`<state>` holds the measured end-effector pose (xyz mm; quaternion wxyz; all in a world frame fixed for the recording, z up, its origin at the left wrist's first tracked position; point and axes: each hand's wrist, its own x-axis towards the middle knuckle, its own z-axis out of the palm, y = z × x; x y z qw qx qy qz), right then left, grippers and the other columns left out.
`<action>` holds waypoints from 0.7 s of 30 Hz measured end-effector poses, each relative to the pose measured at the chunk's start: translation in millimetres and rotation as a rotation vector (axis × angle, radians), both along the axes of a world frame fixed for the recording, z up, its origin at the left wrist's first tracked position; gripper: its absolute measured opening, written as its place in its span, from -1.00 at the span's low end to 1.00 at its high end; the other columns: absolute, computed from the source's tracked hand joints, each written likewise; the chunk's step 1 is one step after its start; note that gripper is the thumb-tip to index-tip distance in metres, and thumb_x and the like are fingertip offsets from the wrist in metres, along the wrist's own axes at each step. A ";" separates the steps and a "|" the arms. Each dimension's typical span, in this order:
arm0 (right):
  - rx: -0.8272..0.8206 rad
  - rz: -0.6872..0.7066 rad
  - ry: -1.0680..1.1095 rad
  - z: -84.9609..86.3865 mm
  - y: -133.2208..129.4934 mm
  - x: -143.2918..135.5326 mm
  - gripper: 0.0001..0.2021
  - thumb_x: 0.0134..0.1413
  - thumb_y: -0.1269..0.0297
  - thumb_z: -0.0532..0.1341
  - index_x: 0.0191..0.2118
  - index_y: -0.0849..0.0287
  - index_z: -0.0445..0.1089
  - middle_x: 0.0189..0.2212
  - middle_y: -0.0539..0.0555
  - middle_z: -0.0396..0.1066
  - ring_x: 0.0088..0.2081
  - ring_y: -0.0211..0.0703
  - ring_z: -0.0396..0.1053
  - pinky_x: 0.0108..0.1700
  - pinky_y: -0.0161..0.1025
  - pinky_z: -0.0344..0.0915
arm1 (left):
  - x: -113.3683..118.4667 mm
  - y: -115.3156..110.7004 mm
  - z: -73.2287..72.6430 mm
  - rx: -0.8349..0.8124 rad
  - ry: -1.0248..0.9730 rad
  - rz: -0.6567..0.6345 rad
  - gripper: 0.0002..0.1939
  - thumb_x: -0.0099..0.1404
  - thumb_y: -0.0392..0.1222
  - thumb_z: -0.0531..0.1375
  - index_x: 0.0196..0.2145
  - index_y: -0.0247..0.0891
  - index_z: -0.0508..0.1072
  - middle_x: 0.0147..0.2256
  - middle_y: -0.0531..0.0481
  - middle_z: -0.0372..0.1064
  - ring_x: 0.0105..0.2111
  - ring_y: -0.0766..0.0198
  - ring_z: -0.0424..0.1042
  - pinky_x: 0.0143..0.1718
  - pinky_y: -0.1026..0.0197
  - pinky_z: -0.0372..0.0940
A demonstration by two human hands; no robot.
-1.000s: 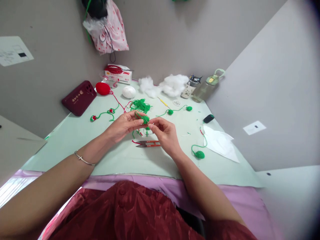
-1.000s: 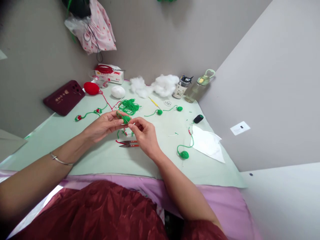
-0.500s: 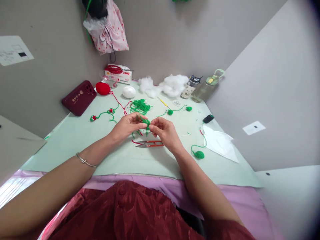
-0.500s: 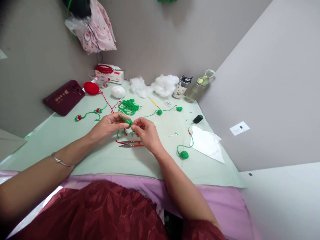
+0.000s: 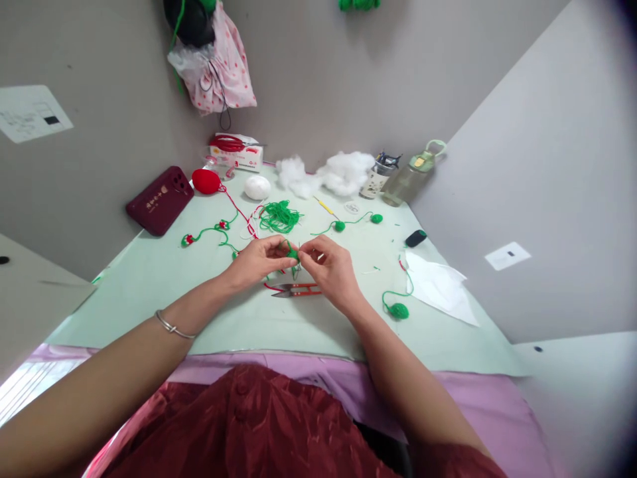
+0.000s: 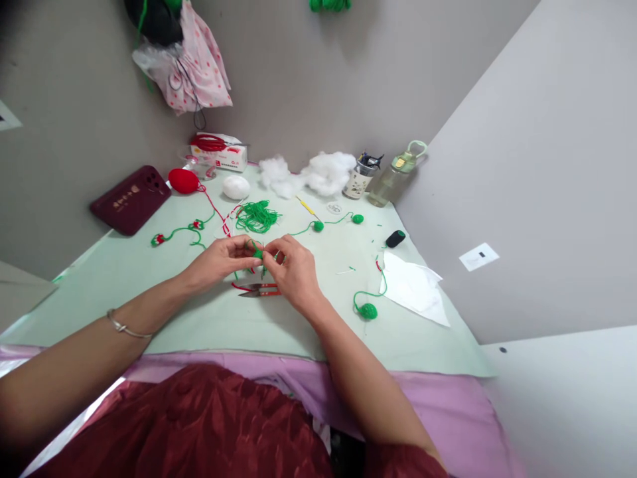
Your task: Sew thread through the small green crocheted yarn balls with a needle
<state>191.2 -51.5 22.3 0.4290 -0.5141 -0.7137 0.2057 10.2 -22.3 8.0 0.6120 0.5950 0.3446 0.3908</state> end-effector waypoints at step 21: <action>0.025 0.082 0.345 32.3 -6.5 21.8 -0.85 0.17 0.17 0.33 -0.34 0.12 0.47 -0.48 -0.03 0.29 -0.46 -0.29 0.17 -0.40 -0.26 0.15 | -9.4 3.4 8.3 -0.009 -0.052 0.019 -0.67 0.07 -0.14 0.43 -0.20 -0.22 0.54 -0.21 -0.01 0.46 -0.21 0.22 0.43 -0.15 0.15 0.32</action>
